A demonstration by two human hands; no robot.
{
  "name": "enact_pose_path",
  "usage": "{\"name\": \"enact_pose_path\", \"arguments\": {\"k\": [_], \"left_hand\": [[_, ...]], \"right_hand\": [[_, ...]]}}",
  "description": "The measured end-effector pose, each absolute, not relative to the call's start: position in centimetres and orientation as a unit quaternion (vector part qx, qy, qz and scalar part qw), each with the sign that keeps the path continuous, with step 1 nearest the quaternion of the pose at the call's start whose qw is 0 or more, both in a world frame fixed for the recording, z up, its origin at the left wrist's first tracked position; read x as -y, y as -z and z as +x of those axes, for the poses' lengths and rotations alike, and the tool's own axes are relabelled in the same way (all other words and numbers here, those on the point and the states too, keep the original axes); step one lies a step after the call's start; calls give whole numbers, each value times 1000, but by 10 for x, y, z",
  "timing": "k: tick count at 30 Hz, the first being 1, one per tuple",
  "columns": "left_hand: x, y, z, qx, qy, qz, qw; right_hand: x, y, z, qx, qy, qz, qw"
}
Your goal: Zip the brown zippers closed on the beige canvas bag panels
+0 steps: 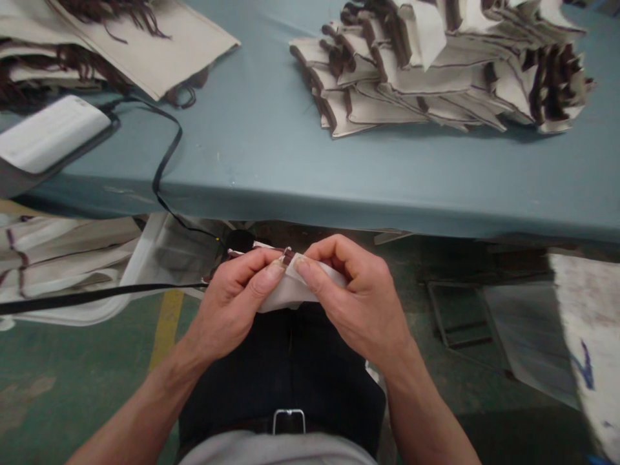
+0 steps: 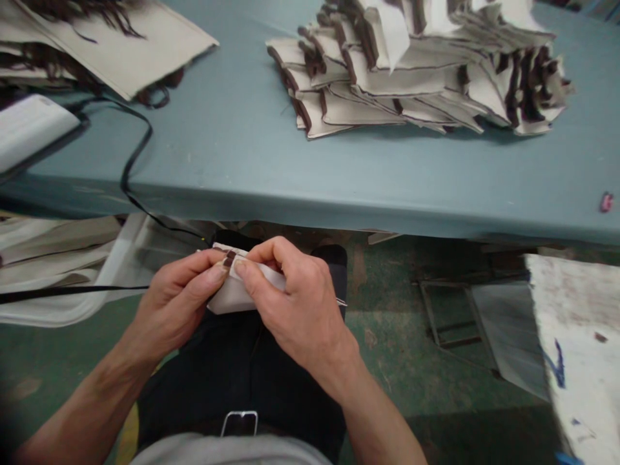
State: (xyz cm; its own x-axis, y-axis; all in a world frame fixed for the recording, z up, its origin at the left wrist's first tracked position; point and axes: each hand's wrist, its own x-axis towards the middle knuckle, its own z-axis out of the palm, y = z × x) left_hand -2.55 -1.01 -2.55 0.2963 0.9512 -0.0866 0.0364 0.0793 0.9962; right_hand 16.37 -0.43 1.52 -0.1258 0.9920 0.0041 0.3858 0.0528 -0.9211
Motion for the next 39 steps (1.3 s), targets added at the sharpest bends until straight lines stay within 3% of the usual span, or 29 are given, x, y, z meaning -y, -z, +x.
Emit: {"name": "enact_pose_path", "arguments": {"k": [12,29,39], "left_hand": [[10,39,-26,-453,-409,492,621],[12,46,-26,-488,-450,465,586],[12,51,-28,-442,-452,505,588]], "right_hand": [[0,-14,158,609,-427,-571,348],[-1,0,153,552,-502,-556,365],[-1,-3,156,540,-515,-588,311]]}}
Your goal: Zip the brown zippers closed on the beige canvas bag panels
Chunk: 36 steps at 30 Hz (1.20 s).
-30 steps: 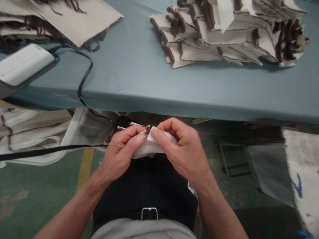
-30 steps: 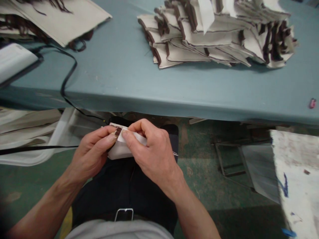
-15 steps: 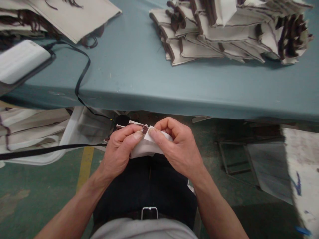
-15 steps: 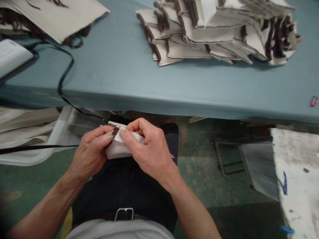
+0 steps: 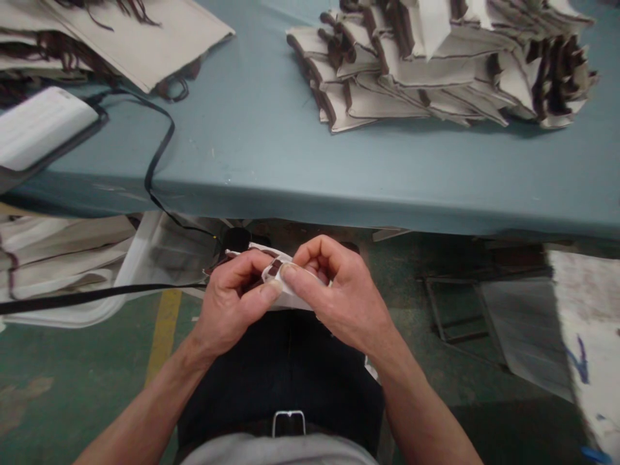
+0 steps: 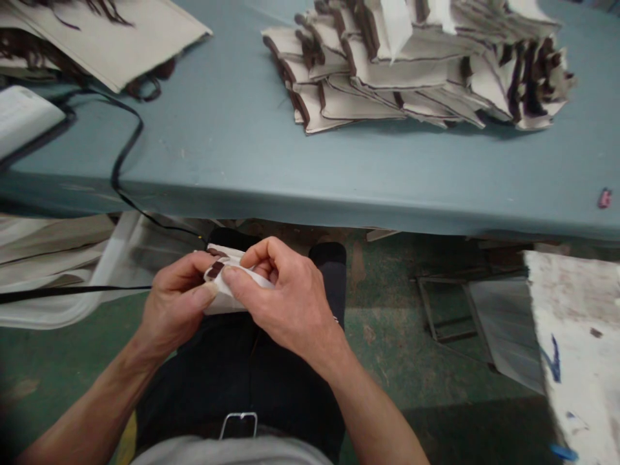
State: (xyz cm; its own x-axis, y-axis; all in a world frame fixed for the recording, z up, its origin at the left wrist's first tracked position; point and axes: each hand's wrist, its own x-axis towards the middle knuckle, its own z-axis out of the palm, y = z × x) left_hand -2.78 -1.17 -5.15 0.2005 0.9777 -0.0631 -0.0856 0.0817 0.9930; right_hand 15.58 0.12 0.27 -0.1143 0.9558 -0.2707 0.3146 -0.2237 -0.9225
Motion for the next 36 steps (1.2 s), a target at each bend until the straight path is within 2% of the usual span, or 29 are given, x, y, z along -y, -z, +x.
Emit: {"name": "enact_pose_path", "arguments": {"k": [13,20,24,27,32,36], "left_hand": [[19,56,-37,-454,-441,448,631],[22,57,-40,-502,-413,462,603],[19,54,-40,-523,-390,474,592],[16,52,-39,-528,-383,453,608],[11,47,-33,-528,-384,403,641],[8,44,-30,-515,-383,382,665]], "right_hand": [[19,0,144,565,-496,-575,323],[19,5,140,479,-599,-543,342],[23,6,137,488,-573,-564,339],[26,8,137,513,-533,-579,344],[24,11,139,453,-611,-536,366],[24,9,139,444,-608,-536,383]]}}
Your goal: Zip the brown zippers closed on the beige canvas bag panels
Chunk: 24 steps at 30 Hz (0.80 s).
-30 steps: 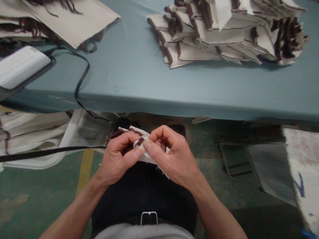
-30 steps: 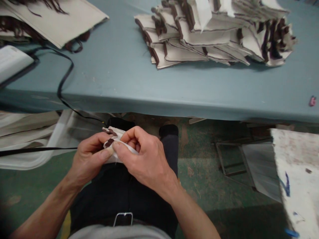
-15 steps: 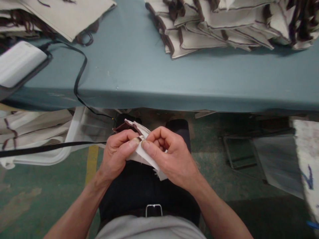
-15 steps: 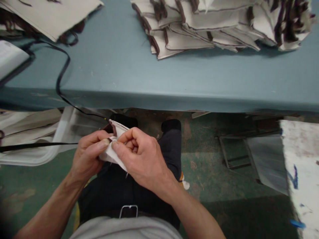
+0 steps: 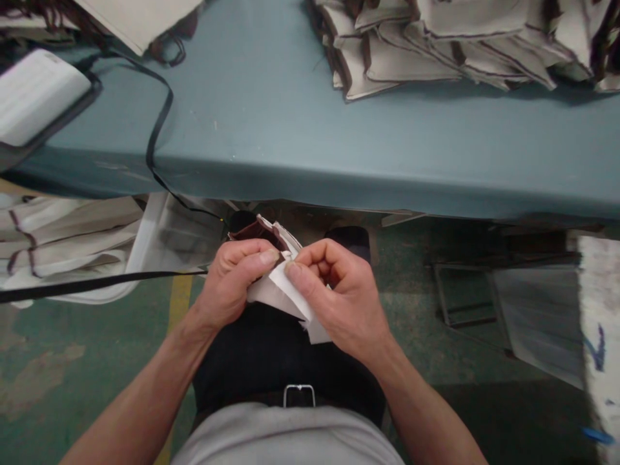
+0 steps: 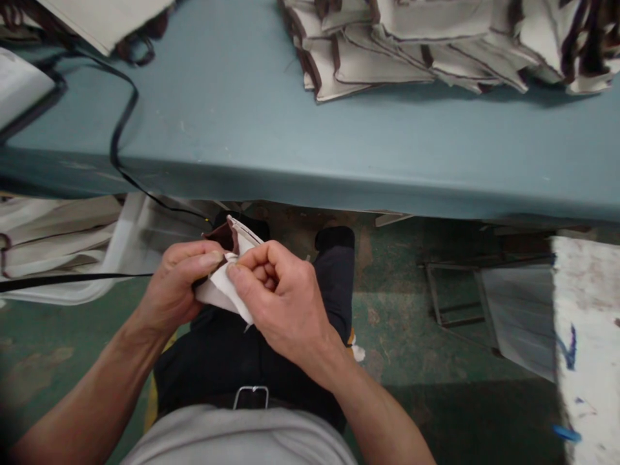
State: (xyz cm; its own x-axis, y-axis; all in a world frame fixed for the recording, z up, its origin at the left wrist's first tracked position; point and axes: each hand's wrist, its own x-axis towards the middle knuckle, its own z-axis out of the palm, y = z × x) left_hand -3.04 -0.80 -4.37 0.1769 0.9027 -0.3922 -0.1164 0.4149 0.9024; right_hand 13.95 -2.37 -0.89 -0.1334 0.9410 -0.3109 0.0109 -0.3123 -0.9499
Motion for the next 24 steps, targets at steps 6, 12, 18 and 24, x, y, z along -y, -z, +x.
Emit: {"name": "enact_pose_path", "arguments": {"k": [6,12,18,24], "left_hand": [[9,42,-31,-500,-379,378,680],[9,44,-32,-489,-383,405,671],[12,47,-36,-489,-385,414,664],[12,50,-36,-490,-385,422,658]], "right_hand": [[28,12,141,505,-564,-517,400],[32,15,144,571,-482,-508,429],[29,17,142,460,-588,-512,425],[29,18,139,454,-580,-522,429]]}}
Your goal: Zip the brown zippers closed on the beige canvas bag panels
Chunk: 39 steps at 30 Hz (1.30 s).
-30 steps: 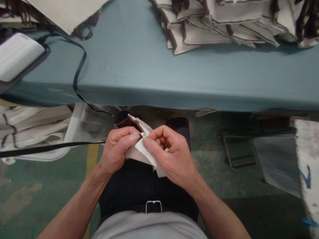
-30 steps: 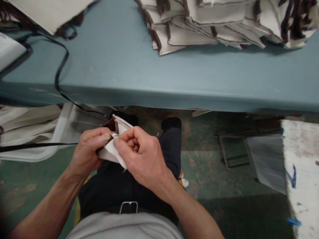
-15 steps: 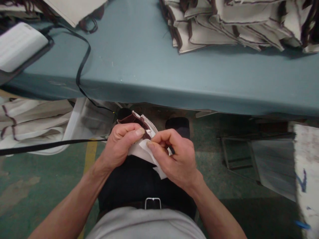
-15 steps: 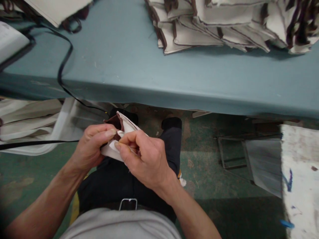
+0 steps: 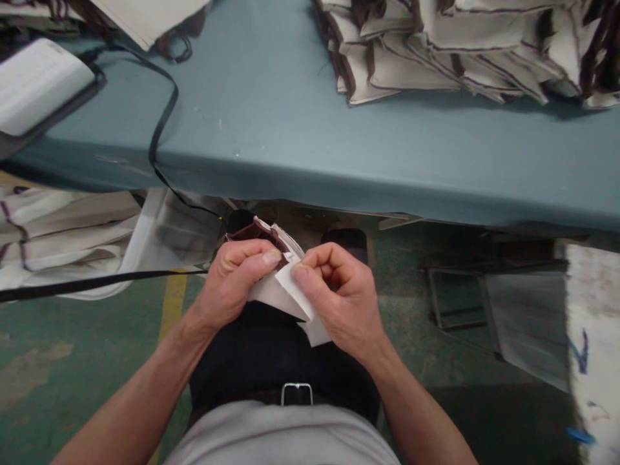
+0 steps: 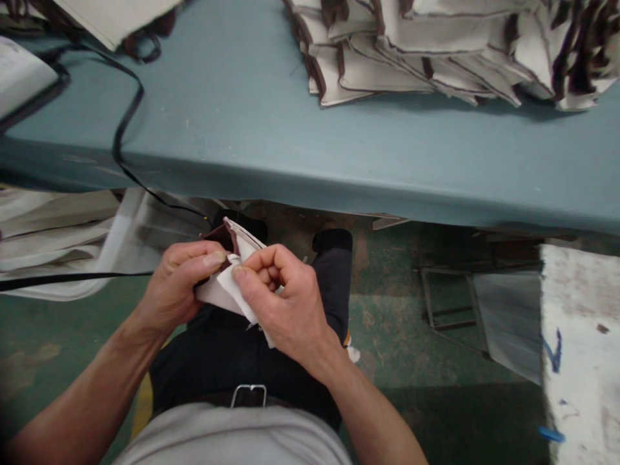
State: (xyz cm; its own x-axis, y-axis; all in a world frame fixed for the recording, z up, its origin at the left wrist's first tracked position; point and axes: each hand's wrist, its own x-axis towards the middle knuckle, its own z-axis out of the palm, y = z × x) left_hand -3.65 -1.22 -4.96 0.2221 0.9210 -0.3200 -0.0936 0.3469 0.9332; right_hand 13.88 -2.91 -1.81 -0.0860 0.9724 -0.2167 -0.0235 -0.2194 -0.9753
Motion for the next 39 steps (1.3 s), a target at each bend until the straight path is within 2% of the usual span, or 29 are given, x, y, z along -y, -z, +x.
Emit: {"name": "enact_pose_path", "arguments": {"k": [22,30,39], "left_hand": [[18,53,-41,-487,-391,458,633],[15,51,-45,-460,-375,500,631],[13,27,-33,-519,-350,576,526]], "right_hand": [[27,22,136,468,-563,-544,410],[29,28,136,524,-493,-568,401],[32,38,136,538,-468,-580,394]]}}
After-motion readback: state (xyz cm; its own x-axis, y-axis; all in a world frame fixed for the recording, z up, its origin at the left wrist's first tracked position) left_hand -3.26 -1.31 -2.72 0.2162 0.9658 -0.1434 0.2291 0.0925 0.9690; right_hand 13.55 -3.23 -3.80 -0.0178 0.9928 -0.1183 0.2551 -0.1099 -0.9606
